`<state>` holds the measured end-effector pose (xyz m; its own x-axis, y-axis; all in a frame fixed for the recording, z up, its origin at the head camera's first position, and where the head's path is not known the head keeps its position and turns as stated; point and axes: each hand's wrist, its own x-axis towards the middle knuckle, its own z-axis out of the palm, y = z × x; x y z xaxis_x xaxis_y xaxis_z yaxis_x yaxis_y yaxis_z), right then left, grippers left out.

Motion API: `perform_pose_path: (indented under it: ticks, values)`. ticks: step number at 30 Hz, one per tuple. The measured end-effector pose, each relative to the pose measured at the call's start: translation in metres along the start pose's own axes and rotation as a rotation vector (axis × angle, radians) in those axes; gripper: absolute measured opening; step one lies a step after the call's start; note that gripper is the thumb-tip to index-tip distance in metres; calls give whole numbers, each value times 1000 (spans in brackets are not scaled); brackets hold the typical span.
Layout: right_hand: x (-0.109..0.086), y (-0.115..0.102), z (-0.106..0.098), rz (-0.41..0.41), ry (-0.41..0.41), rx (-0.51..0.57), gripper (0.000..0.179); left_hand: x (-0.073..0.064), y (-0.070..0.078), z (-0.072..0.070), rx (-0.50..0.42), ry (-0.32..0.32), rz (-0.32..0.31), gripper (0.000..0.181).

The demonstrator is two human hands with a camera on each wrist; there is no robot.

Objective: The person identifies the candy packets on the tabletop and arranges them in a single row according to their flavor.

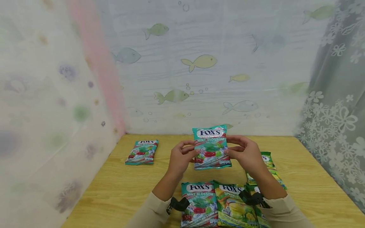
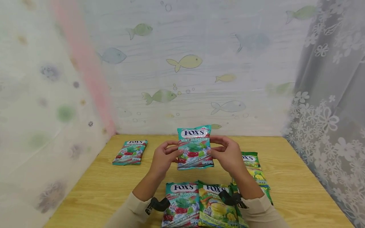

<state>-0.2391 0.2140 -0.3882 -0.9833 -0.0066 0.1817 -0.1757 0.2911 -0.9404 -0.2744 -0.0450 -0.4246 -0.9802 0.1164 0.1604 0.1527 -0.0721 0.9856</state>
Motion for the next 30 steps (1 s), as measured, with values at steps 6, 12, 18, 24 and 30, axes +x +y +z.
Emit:
perform_pose_path:
  ticks: [6, 12, 18, 24, 30]
  values:
    - [5, -5, 9, 5, -33, 43, 49, -3, 6, -13, 33, 15, 23, 37]
    - [9, -5, 15, 24, -74, 67, 57, -6, 10, -24, 59, 23, 43, 34]
    - [13, -5, 19, 50, -173, 145, 62, -5, 15, -33, 71, 35, 87, 31]
    - [20, -5, 29, 64, -222, 193, 58, -1, 15, -41, 74, 74, 60, 32]
    - [27, -9, 42, 60, -207, 220, 56, 1, 14, -48, 103, 149, 60, 29]
